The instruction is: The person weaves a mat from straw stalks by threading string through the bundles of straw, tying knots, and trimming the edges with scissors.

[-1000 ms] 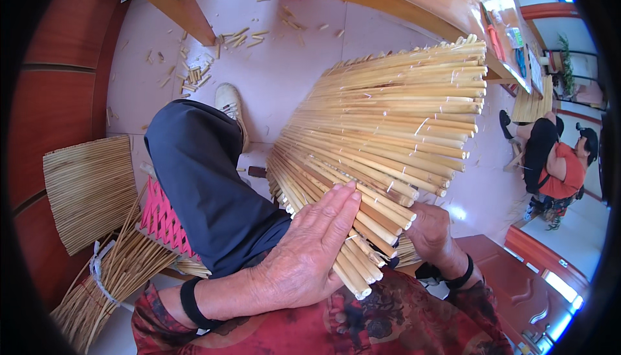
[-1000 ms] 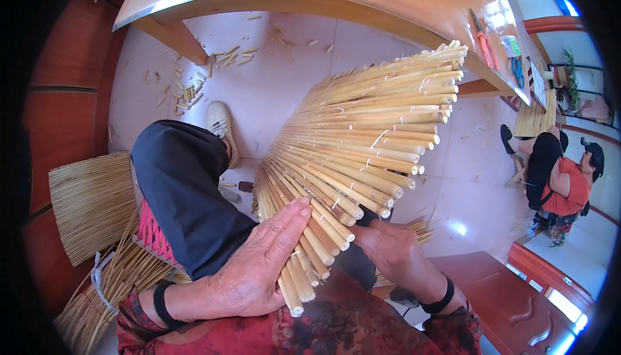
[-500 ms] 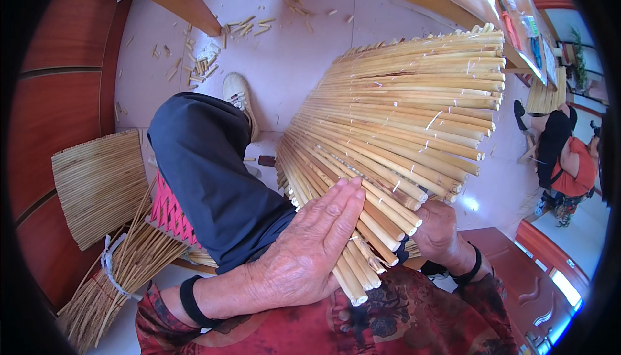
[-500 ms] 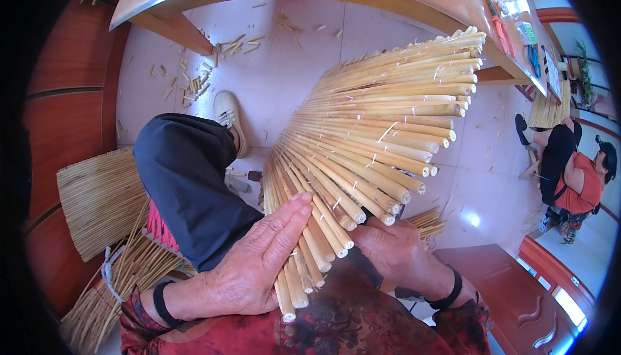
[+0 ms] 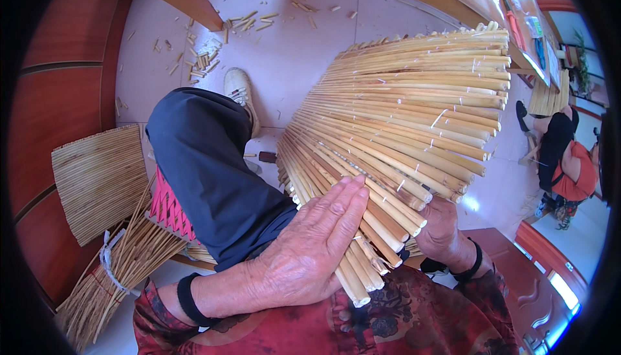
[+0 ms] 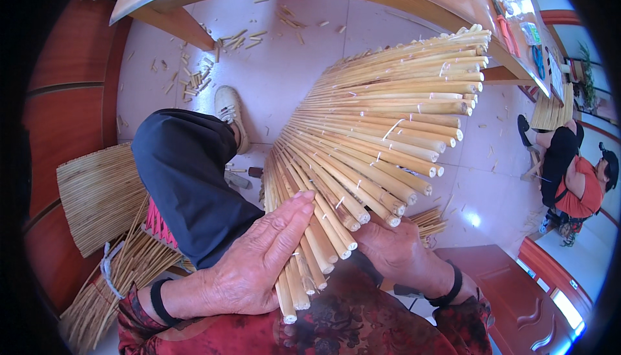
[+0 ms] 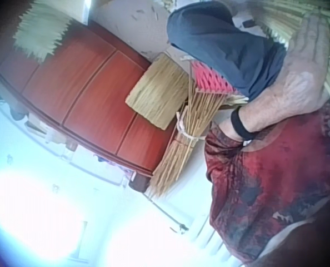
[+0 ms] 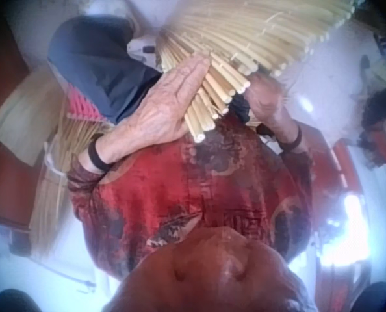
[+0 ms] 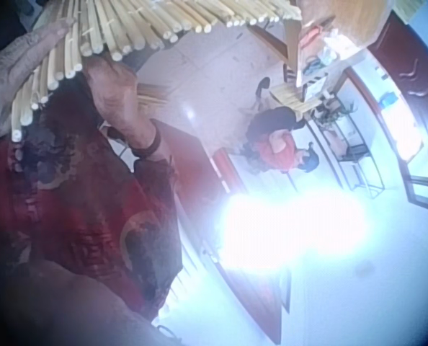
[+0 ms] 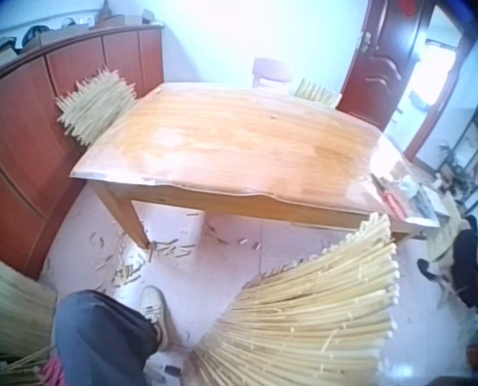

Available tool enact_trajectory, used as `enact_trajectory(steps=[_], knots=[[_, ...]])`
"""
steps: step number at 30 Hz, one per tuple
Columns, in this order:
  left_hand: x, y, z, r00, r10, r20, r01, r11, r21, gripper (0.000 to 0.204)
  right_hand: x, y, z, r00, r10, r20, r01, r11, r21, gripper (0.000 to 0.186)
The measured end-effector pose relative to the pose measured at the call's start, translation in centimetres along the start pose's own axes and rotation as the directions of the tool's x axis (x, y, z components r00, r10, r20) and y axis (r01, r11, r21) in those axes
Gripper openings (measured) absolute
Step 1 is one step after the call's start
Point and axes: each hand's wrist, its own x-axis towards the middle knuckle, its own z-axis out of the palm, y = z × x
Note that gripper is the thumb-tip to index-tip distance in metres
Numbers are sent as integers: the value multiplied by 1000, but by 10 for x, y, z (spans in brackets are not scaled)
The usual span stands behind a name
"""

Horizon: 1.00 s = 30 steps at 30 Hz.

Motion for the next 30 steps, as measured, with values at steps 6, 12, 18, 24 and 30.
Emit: enact_trajectory(steps=[6, 12, 18, 24, 30], knots=[[1, 1, 2, 1000, -2, 0, 2, 1000, -2, 80, 3, 0, -10, 925, -359, 127, 365, 741, -564, 29], [0, 2, 4, 1000, -28, 11, 28, 1000, -5, 77, 4, 1, -12, 964, -257, 63, 257, 851, -458, 35], [3, 2, 3, 1000, -9, 20, 9, 1000, 1, 76, 5, -4, -15, 935, -303, 187, 351, 708, -613, 40], [2, 3, 4, 999, -37, -5, 37, 999, -15, 77, 16, -12, -27, 903, -196, 382, 412, 652, -637, 41], [3, 1, 4, 1000, -12, -9, 12, 1000, 26, 83, 9, -9, -36, 914, -148, 378, 339, 790, -510, 39]])
